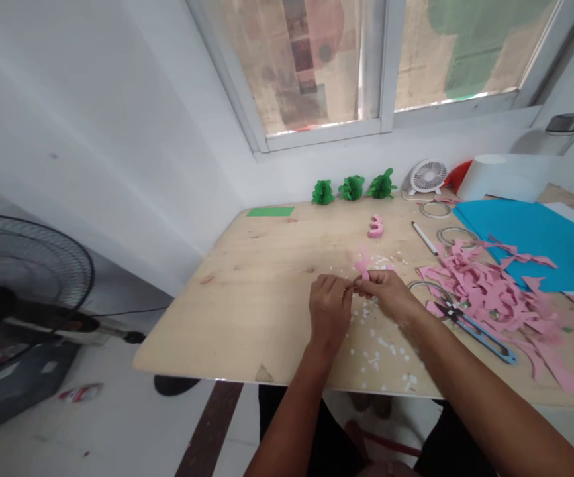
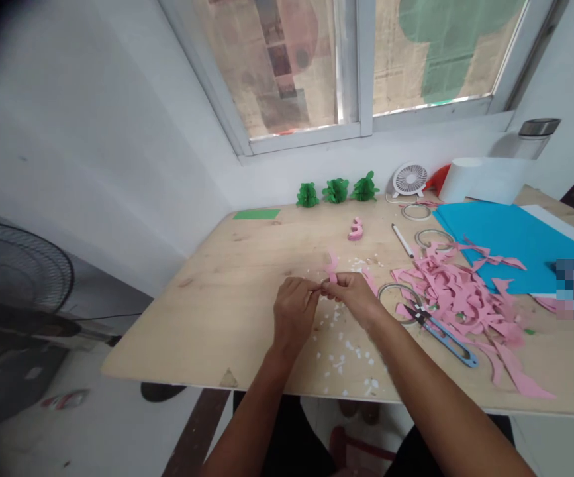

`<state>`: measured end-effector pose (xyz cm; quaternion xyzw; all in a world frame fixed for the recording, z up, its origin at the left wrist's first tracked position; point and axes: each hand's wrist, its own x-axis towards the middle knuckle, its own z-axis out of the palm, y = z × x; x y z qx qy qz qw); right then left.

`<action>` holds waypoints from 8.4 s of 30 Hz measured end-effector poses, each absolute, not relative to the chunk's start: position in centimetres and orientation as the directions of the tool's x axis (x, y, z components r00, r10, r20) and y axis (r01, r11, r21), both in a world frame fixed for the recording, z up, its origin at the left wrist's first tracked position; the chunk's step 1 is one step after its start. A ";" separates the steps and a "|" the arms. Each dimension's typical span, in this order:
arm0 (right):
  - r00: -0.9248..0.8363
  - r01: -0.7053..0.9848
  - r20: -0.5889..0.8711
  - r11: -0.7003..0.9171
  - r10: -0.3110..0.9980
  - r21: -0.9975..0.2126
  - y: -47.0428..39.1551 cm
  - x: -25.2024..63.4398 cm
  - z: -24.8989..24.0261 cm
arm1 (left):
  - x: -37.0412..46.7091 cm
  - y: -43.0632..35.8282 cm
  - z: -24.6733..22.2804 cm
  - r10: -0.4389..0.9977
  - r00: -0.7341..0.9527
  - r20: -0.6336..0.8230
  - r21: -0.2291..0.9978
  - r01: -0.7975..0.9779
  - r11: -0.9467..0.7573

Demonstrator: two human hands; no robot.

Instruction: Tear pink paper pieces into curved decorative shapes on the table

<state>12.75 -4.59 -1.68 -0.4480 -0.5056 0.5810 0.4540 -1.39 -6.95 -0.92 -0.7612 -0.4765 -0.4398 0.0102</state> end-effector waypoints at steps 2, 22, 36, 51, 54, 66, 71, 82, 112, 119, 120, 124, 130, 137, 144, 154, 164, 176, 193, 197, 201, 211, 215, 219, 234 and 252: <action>-0.190 -0.079 -0.064 -0.080 0.980 -0.994 -4.6 12.8 -1.8 | -1.5 -6.9 -0.8 0.718 0.173 0.675 0.391 0.741 -0.546; -0.159 -0.072 -0.075 -0.087 0.984 -0.994 -4.6 12.7 -1.7 | -1.5 -6.9 -0.6 0.727 0.166 0.667 0.401 0.742 -0.537; -0.185 -0.052 -0.074 -0.085 0.980 -0.995 -4.6 12.8 -1.9 | -1.9 -6.6 -0.3 0.725 0.242 0.645 0.342 0.757 -0.557; -0.205 -0.076 -0.119 -0.137 0.972 -0.988 -4.7 12.7 -1.8 | -2.4 -6.3 -0.6 0.683 0.389 0.618 0.177 0.778 -0.603; -0.217 -0.123 -0.132 -0.161 0.967 -0.979 -4.7 12.7 -1.9 | -2.4 -6.4 -0.8 0.664 0.385 0.641 0.160 0.779 -0.606; -0.112 -0.172 -0.170 -0.188 0.979 -0.967 -4.5 12.7 -1.4 | -2.5 -7.8 -1.6 0.697 0.336 0.633 0.285 0.736 -0.614; -0.077 -0.138 -0.131 -0.140 0.988 -0.980 -4.4 12.8 -1.8 | -2.3 -8.7 -1.3 0.751 0.277 0.599 0.418 0.692 -0.589; -0.092 -0.118 -0.118 -0.128 0.989 -0.985 -4.2 12.8 -2.6 | -2.7 -11.3 -2.0 0.830 0.167 0.532 0.540 0.688 -0.485; -0.240 -0.078 -0.074 -0.095 0.968 -0.992 -5.0 12.1 -2.2 | -3.7 -10.8 -1.3 0.966 -0.116 0.230 0.940 0.285 -0.189; -0.238 -0.077 -0.045 -0.065 0.970 -0.995 -4.7 12.2 -2.2 | -2.1 -7.7 -0.2 0.980 -0.157 0.120 0.988 0.112 -0.103; -0.242 -0.075 -0.037 -0.057 0.970 -0.996 -4.7 12.2 -2.2 | -2.0 -7.3 0.1 0.979 -0.165 0.117 0.989 0.106 -0.101; -0.264 -0.081 -0.030 -0.053 0.964 -0.995 -4.7 12.2 -2.2 | -1.4 -5.9 1.2 0.993 -0.078 0.090 0.995 0.055 -0.086; -0.331 -0.094 -0.018 -0.052 0.943 -0.994 -5.0 12.4 -1.2 | -0.5 -5.5 2.0 0.997 -0.036 0.062 0.997 -0.034 -0.063; -0.272 -0.082 -0.009 -0.032 0.962 -0.996 -4.6 13.0 -0.6 | -2.0 -5.9 3.1 0.998 -0.059 0.001 1.000 -0.002 -0.001; -0.256 -0.083 -0.010 -0.032 0.967 -0.996 -4.7 12.6 -1.0 | -2.8 -6.5 2.1 0.992 0.052 -0.111 0.992 0.070 0.107; -0.283 -0.008 -0.044 -0.048 0.958 -0.999 -5.1 12.1 -1.0 | -4.5 -6.8 0.8 0.984 0.112 -0.136 0.991 0.015 0.135; -0.305 0.071 -0.104 -0.087 0.947 -0.994 -5.1 11.1 -0.1 | -5.8 -6.4 0.8 0.976 0.153 -0.157 0.987 -0.010 0.161; -0.213 0.095 -0.217 -0.201 0.953 -0.975 -4.0 9.9 0.0 | -8.1 -5.6 -0.3 0.999 -0.039 -0.007 0.985 0.175 0.014; -0.275 0.016 -0.401 -0.413 0.874 -0.911 -2.1 7.9 -1.0 | -10.5 -2.4 -1.9 0.957 0.256 0.136 0.781 0.567 -0.263; -0.240 0.077 -0.382 -0.375 0.893 -0.924 -2.0 7.3 -0.9 | -10.5 -2.3 -1.9 0.961 0.254 0.106 0.799 0.554 -0.235; -0.218 0.091 -0.378 -0.367 0.900 -0.926 -2.0 6.9 -0.8 | -10.5 -2.1 -2.2 0.961 0.242 0.132 0.794 0.555 -0.248; -0.167 0.160 -0.334 -0.309 0.928 -0.938 -2.1 6.5 -1.6 | -10.8 -2.0 -3.0 0.950 0.276 0.146 0.750 0.595 -0.288; -0.135 0.158 -0.323 -0.301 0.937 -0.940 -2.2 6.3 -1.8 | -10.9 -2.1 -3.0 0.942 0.270 0.201 0.762 0.561 -0.324; -0.120 0.168 -0.314 -0.292 0.942 -0.941 -2.3 6.2 -1.8 | -10.9 -2.0 -3.1 0.927 0.300 0.226 0.735 0.572 -0.364; -0.124 0.190 -0.302 -0.276 0.945 -0.942 -2.1 6.4 -2.3 | -10.9 -2.2 -2.9 0.941 0.283 0.184 0.709 0.625 -0.327; -0.103 0.250 -0.274 -0.241 0.956 -0.938 -2.2 6.2 -2.8 | -10.7 -2.3 -2.7 0.946 0.293 0.137 0.671 0.675 -0.306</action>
